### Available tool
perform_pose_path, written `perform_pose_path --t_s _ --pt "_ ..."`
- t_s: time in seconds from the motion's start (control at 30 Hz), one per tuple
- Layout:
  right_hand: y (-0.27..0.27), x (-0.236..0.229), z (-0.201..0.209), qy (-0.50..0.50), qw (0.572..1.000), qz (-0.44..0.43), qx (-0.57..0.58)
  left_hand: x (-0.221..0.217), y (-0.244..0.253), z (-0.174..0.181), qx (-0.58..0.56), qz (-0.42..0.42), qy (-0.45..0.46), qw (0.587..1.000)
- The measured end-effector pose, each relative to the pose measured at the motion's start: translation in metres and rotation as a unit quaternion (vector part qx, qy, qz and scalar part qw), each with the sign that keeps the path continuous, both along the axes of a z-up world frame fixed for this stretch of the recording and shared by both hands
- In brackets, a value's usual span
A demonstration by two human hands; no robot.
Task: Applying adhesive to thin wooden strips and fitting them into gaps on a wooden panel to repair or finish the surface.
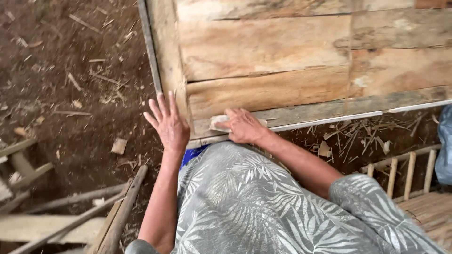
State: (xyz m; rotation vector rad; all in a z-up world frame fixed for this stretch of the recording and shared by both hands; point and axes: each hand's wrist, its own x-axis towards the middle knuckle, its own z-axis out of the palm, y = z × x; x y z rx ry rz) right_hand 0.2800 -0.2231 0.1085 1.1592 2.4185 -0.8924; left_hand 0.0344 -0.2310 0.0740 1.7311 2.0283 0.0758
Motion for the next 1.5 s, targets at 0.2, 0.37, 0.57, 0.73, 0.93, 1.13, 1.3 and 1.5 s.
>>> perform_pose_path --t_s 0.2,0.37,0.57,0.73,0.93,1.13,1.3,1.5 --pt "0.007 0.046 0.029 0.049 0.976 -0.2 -0.069 0.078 0.055 -0.027 0.065 -0.154 -0.075 0.983" --pt "0.044 0.131 -0.002 0.001 0.968 -0.235 0.083 0.135 0.093 -0.049 0.059 -0.194 -0.077 0.976" --pt "0.094 0.154 -0.014 0.049 0.979 -0.046 0.194 0.153 0.119 -0.023 -0.094 -0.099 -0.001 0.991" --pt "0.111 0.164 -0.025 0.028 0.971 0.058 0.232 0.158 0.12 -0.037 -0.117 -0.087 0.004 0.989" --pt "0.123 0.159 -0.026 -0.064 0.908 0.176 0.374 0.156 0.124 -0.025 -0.157 -0.074 -0.031 0.984" --pt "0.13 0.164 -0.025 -0.089 0.903 0.217 0.359 0.151 0.11 -0.057 0.015 -0.067 -0.052 0.996" --pt "0.129 0.195 -0.03 -0.114 0.915 0.225 0.316 0.154 0.109 -0.059 0.029 -0.067 -0.072 0.995" --pt "0.152 0.2 0.002 -0.091 0.978 0.152 0.108 0.149 0.117 -0.04 -0.078 -0.064 -0.089 0.991"
